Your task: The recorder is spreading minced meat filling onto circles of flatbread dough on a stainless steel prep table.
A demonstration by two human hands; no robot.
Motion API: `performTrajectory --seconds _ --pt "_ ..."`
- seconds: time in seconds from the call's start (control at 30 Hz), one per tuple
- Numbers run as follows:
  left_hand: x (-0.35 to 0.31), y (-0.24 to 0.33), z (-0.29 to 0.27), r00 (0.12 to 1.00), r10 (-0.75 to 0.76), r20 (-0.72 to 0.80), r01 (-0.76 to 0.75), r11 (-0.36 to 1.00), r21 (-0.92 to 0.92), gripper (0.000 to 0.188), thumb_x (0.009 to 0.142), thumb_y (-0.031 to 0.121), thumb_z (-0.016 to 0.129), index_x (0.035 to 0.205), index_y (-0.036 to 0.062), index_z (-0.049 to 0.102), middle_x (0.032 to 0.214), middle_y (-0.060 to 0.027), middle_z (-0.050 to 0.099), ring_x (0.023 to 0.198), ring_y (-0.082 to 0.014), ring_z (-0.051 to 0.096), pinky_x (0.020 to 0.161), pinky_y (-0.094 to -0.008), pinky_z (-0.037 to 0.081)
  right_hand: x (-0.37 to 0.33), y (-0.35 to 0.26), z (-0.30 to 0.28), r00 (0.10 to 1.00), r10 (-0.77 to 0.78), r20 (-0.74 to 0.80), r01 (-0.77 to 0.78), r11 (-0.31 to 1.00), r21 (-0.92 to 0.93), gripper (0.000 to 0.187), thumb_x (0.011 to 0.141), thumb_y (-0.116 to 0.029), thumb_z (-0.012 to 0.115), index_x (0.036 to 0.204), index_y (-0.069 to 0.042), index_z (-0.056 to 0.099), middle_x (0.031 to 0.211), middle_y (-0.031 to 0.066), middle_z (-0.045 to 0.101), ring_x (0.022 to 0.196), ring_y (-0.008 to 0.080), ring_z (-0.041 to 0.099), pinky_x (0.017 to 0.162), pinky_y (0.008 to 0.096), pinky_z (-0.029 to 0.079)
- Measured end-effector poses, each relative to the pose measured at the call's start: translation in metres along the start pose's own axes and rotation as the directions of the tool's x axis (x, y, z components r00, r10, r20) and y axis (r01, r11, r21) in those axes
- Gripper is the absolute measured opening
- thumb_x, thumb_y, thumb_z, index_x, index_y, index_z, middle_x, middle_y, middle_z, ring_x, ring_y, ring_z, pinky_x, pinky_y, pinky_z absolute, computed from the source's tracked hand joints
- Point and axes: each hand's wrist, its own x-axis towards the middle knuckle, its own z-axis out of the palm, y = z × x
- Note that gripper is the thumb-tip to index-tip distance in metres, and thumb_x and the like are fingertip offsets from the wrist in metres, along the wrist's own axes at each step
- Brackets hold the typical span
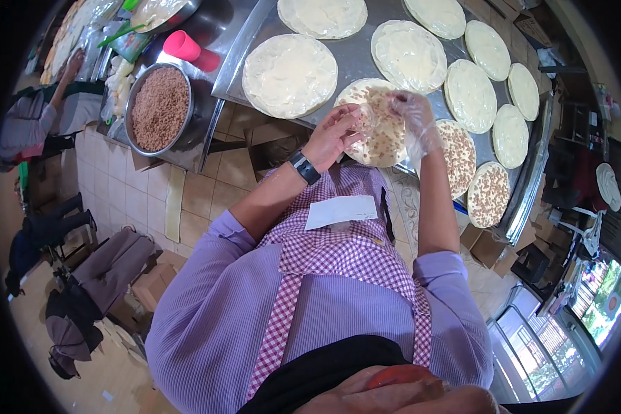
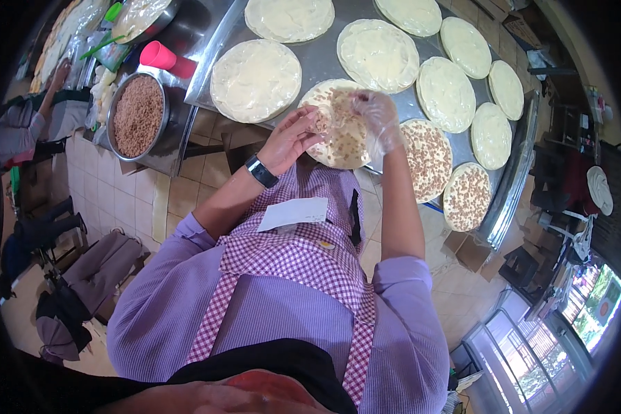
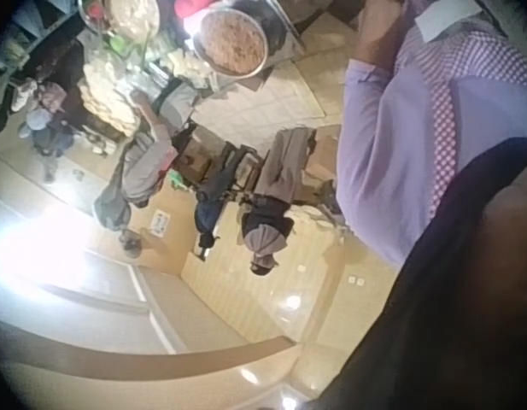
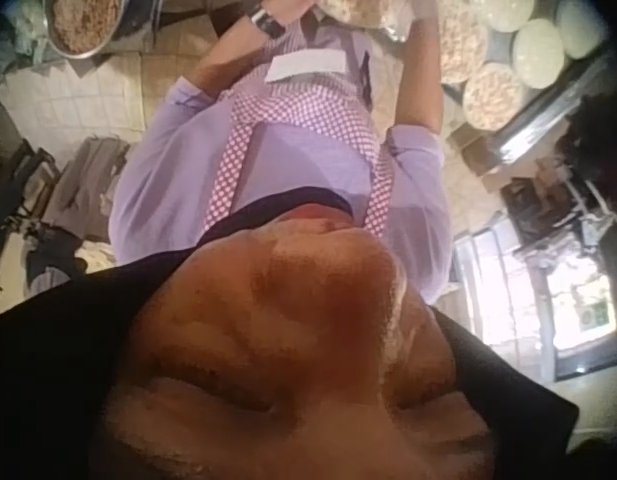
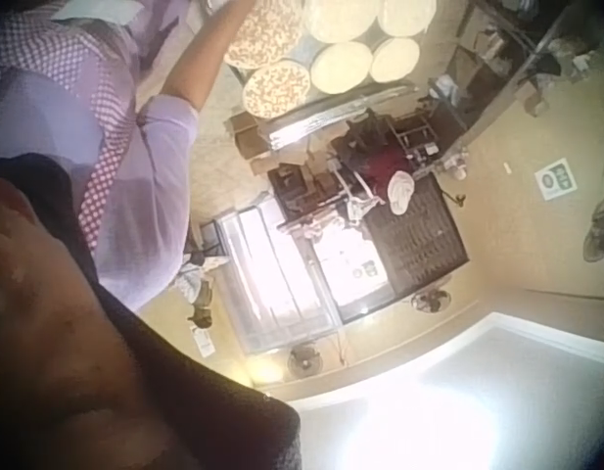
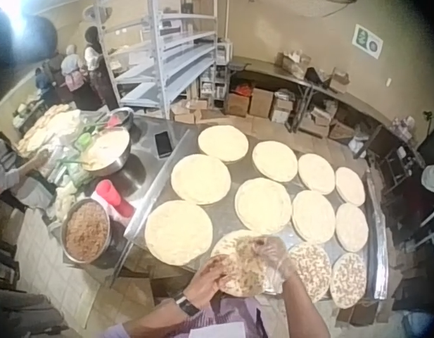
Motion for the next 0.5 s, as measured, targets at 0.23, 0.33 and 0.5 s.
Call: performTrajectory --seconds 0.23,0.33,0.5 --pt "-0.009 0.011 -0.001 0.999 0.035 0.025 -0.033 0.998 -0.051 0.026 0.091 0.015 0.051 0.115 0.0054 0.049 0.108 -0.0027 0.054 0.101 -0.0127 0.055 0.09 -0.0325 0.047 0.035 -0.013 0.007 0.892 -0.448 0.061 0.362 0.624 -0.692 0.019 0.078 -0.016 0.056 0.088 -0.007 0.068 0.084 0.0176 0.064 0.075 0.026 0.063 0.07 0.0317 0.048" --pt "-0.012 0.015 -0.004 0.998 0.061 0.004 -0.06 0.997 -0.053 0.025 0.09 0.014 0.051 0.114 0.0057 0.049 0.109 -0.003 0.054 0.101 -0.0131 0.054 0.091 -0.0331 0.047 0.042 -0.012 0.004 0.914 -0.399 0.077 0.302 0.541 -0.785 0.017 0.078 -0.016 0.056 0.088 -0.011 0.069 0.084 0.0146 0.064 0.078 0.0266 0.062 0.073 0.0321 0.048" --pt "-0.016 0.019 -0.01 0.997 0.081 -0.013 -0.082 0.993 -0.085 0.024 0.09 0.014 0.051 0.113 0.0066 0.049 0.111 -0.0031 0.053 0.103 -0.0145 0.053 0.092 -0.0349 0.046 0.04 -0.012 0.001 0.898 -0.433 0.076 0.321 0.528 -0.786 0.016 0.079 -0.016 0.055 0.085 -0.013 0.069 0.082 0.0116 0.065 0.078 0.0255 0.062 0.074 0.0327 0.048"
